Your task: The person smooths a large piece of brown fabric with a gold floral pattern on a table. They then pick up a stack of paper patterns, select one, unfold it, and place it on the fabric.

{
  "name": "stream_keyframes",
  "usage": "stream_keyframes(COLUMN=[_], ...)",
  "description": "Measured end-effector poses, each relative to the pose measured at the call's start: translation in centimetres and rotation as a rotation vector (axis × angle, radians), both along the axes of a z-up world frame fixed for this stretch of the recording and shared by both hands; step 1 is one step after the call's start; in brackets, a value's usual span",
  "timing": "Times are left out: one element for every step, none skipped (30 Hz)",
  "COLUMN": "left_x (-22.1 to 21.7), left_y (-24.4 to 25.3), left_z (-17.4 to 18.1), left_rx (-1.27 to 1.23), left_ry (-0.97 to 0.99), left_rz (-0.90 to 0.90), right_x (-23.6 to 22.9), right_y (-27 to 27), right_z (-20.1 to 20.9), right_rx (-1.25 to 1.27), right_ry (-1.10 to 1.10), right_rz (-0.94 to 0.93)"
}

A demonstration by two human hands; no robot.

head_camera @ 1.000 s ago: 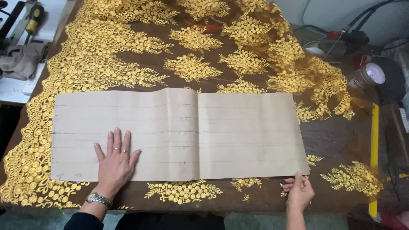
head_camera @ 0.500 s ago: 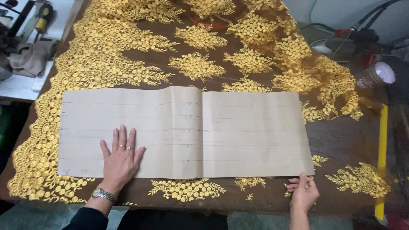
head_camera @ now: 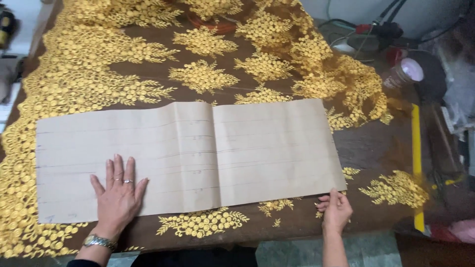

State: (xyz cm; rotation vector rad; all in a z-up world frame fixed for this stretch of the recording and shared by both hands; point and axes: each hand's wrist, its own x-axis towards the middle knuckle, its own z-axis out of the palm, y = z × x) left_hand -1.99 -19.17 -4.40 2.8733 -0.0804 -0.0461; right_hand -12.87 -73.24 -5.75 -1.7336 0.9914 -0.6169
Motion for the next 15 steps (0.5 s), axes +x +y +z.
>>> stream_keyframes(left_x=[-0.1, 0.1, 0.1, 0.1, 0.0, 0.0, 0.1, 0.0, 0.0, 0.0, -0.1, -0.1, -0.1, -0.1, -0.1], left_y=[0.1, 0.0, 0.2, 0.4, 0.4, 0.3, 0.1, 0.3, 0.3, 0.3, 0.4, 0.4, 0.4, 0.5, 0.5], left_z=[0.5, 0.2, 0.0, -0.2, 0.0, 0.2, 0.4, 0.5, 0.6, 0.7, 0.6, 0.5, 0.4, 0.2, 0.0], left_rx=[0.012, 0.021, 0.024, 0.027, 0.039, 0.049, 0.056, 0.064, 0.045, 0.026, 0.030, 0.035, 0.038, 0.040, 0.058], left_ry=[0.051, 0.049, 0.039, 0.029, 0.029, 0.044, 0.057, 0.056, 0.045, 0.034, 0.033, 0.027, 0.022, 0.020, 0.007], left_rz=[0.008, 0.021, 0.011, 0.000, 0.023, 0.015, 0.003, 0.022, 0.011, -0.001, 0.012, 0.003, -0.009, 0.000, -0.008], right_x=[0.2, -0.2, -0.2, -0.2, -0.4, -0.5, -0.6, -0.5, -0.5, -0.5, -0.3, -0.1, 0.0, 0.0, -0.2], right_y=[0.2, -0.6, -1.2, -1.7, -1.7, -1.6, -1.8, -1.6, -1.6, -1.5, -1.1, -0.7, -0.5, -1.1, -1.8], right_z=[-0.2, -1.0, -1.9, -2.9, -3.0, -3.0, -2.9, -3.2, -3.2, -3.3, -2.8, -2.3, -1.7, -2.7, -3.6], right_rx=[0.003, 0.012, 0.011, 0.010, 0.023, -0.006, -0.040, -0.030, -0.055, -0.079, -0.074, -0.079, -0.087, -0.085, -0.090], right_ry=[0.011, 0.009, -0.006, -0.021, -0.021, -0.012, -0.005, -0.007, -0.020, -0.034, -0.036, 0.022, 0.080, 0.078, 0.040], right_rz=[-0.001, 0.012, -0.006, -0.024, -0.002, 0.004, 0.008, 0.026, 0.020, 0.014, 0.026, -0.006, -0.041, -0.032, -0.016])
